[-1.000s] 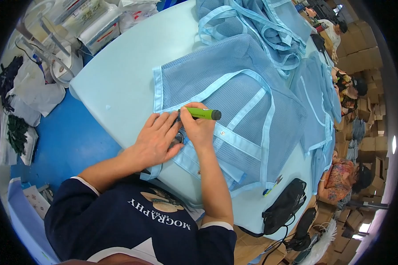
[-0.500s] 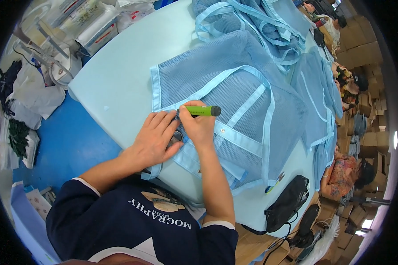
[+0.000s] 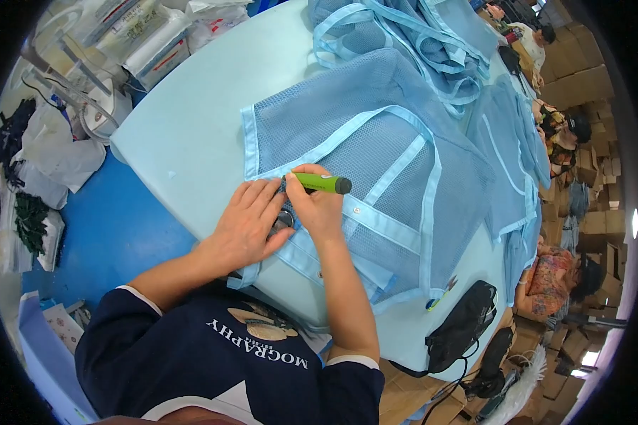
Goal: Marking specific locations on blue mesh bags with a marker and applying adhesive with a glue gun.
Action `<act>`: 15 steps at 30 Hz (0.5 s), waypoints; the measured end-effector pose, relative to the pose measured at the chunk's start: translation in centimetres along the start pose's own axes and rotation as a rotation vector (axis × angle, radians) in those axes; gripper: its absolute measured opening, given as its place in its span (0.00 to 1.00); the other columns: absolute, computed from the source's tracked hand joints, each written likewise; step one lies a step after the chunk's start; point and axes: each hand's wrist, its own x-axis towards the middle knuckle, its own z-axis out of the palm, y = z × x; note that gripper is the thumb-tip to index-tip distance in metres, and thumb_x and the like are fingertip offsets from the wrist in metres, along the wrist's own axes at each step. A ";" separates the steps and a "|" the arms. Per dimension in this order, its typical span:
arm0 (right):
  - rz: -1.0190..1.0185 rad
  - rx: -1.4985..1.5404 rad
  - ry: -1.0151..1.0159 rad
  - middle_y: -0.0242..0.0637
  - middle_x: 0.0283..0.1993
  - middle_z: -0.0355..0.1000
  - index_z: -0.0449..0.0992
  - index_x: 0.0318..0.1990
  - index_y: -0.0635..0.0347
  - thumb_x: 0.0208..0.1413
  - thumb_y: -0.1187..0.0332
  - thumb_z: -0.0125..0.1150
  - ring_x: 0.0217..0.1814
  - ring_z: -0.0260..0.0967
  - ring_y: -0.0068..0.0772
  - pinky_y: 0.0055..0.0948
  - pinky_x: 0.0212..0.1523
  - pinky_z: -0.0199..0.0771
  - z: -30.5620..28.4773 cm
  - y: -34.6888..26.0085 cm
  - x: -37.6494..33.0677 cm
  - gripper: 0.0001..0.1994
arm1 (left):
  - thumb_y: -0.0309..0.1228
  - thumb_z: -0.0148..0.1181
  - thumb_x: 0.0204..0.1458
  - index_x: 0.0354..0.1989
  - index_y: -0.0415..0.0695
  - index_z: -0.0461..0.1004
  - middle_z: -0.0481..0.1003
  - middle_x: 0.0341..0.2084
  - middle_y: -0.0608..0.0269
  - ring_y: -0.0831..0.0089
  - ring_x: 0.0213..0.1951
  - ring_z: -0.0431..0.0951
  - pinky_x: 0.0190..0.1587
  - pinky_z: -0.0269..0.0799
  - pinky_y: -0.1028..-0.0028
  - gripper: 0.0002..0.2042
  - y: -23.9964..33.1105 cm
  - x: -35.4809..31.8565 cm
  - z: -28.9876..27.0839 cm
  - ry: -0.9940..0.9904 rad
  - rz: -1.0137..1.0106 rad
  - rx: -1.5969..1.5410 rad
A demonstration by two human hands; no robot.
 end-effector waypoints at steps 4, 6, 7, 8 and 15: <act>0.037 -0.126 -0.008 0.29 0.25 0.70 0.74 0.31 0.67 0.48 0.76 0.61 0.25 0.63 0.14 0.16 0.25 0.62 -0.1 -0.2 0.3 0.04 | 0.38 0.63 0.39 0.44 0.30 0.67 0.67 0.46 0.41 0.52 0.50 0.66 0.54 0.60 0.59 0.27 0.0 0.1 -0.1 0.006 -0.001 0.009; 0.013 -0.048 0.027 0.29 0.26 0.70 0.74 0.32 0.67 0.49 0.75 0.61 0.25 0.63 0.14 0.15 0.25 0.63 -0.1 0.3 -0.1 0.05 | 0.38 0.64 0.39 0.45 0.31 0.67 0.67 0.47 0.43 0.52 0.50 0.66 0.54 0.60 0.58 0.27 0.0 0.1 0.0 0.002 -0.008 -0.001; 0.014 -0.048 0.025 0.29 0.26 0.70 0.74 0.32 0.67 0.49 0.75 0.61 0.25 0.63 0.14 0.15 0.25 0.63 -0.1 0.3 0.0 0.05 | 0.38 0.64 0.39 0.45 0.31 0.67 0.67 0.47 0.43 0.52 0.50 0.66 0.54 0.60 0.58 0.27 0.0 0.1 0.0 0.002 -0.010 0.006; 0.017 -0.022 0.022 0.30 0.25 0.70 0.73 0.32 0.67 0.48 0.75 0.61 0.25 0.64 0.15 0.17 0.25 0.65 -0.1 0.2 0.0 0.05 | 0.38 0.64 0.39 0.45 0.31 0.67 0.67 0.47 0.43 0.52 0.50 0.66 0.54 0.60 0.58 0.27 0.0 0.0 0.1 0.002 -0.012 0.014; -0.015 -0.007 -0.042 0.29 0.26 0.70 0.74 0.33 0.67 0.49 0.76 0.60 0.25 0.62 0.13 0.14 0.24 0.62 -0.4 0.7 0.0 0.05 | 0.37 0.64 0.39 0.44 0.31 0.67 0.67 0.47 0.43 0.52 0.50 0.66 0.54 0.60 0.58 0.27 0.0 -0.1 0.0 0.016 -0.005 0.005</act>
